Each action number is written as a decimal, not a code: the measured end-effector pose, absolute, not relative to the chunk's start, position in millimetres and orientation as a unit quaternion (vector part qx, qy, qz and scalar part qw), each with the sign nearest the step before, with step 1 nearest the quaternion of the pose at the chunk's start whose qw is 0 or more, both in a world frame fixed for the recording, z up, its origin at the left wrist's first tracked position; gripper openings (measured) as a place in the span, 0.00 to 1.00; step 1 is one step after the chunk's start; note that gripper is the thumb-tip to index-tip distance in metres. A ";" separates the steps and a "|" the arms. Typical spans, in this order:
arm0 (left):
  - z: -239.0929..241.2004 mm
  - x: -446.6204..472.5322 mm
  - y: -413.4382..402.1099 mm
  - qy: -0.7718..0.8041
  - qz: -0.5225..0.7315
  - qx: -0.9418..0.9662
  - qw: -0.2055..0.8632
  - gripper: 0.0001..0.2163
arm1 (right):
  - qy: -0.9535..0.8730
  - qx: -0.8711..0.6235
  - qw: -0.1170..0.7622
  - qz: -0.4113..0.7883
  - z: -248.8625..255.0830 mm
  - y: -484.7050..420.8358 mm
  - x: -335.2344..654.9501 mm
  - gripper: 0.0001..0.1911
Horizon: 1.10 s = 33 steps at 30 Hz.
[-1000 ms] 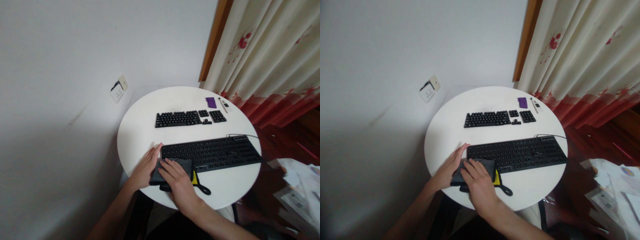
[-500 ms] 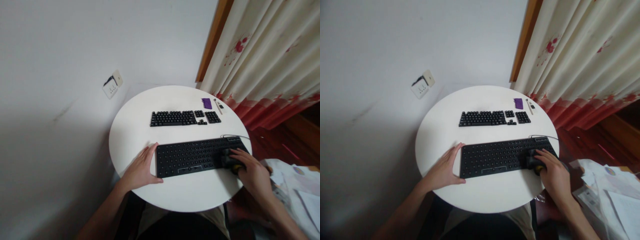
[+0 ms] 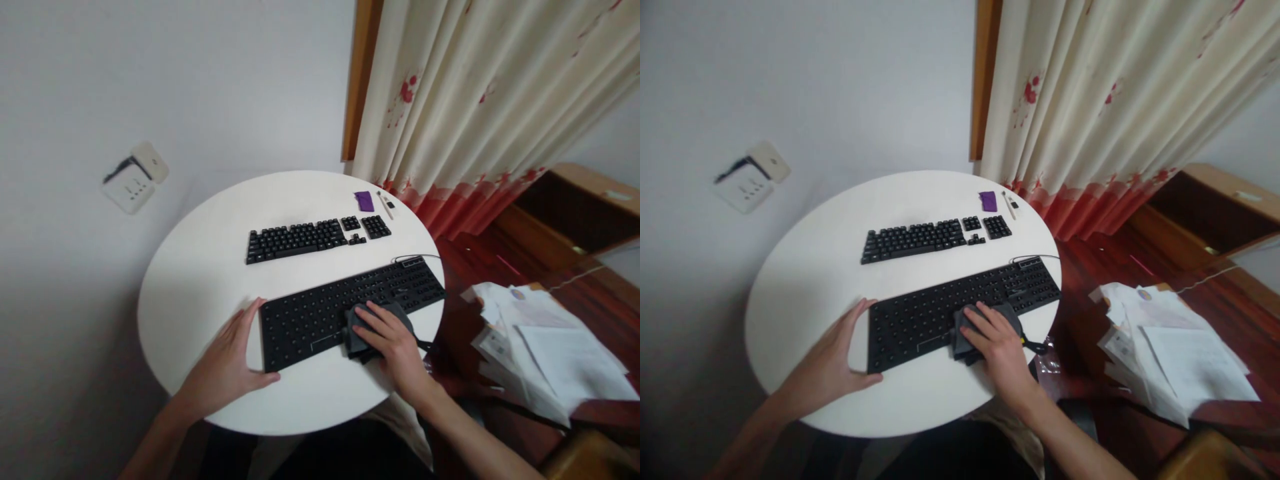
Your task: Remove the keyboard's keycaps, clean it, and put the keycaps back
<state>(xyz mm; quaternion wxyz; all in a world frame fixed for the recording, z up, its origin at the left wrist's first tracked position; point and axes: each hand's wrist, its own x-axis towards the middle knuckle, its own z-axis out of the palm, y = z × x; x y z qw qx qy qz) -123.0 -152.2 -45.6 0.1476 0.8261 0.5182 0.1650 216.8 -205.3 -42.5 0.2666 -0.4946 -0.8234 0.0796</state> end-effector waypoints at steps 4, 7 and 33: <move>-48.2 -124.2 -149.8 0.521 0.163 0.825 0.145 0.55 | -0.743 -0.616 0.262 0.014 -45.9 -203.1 319.6 0.39; -50.3 -125.1 -149.0 0.522 0.162 0.825 0.143 0.56 | -0.661 -0.707 0.250 -0.036 -44.3 -199.0 368.6 0.35; -44.4 -121.9 -156.9 0.523 0.178 0.819 0.159 0.55 | -0.798 -0.559 0.225 0.011 -31.7 -145.3 226.2 0.37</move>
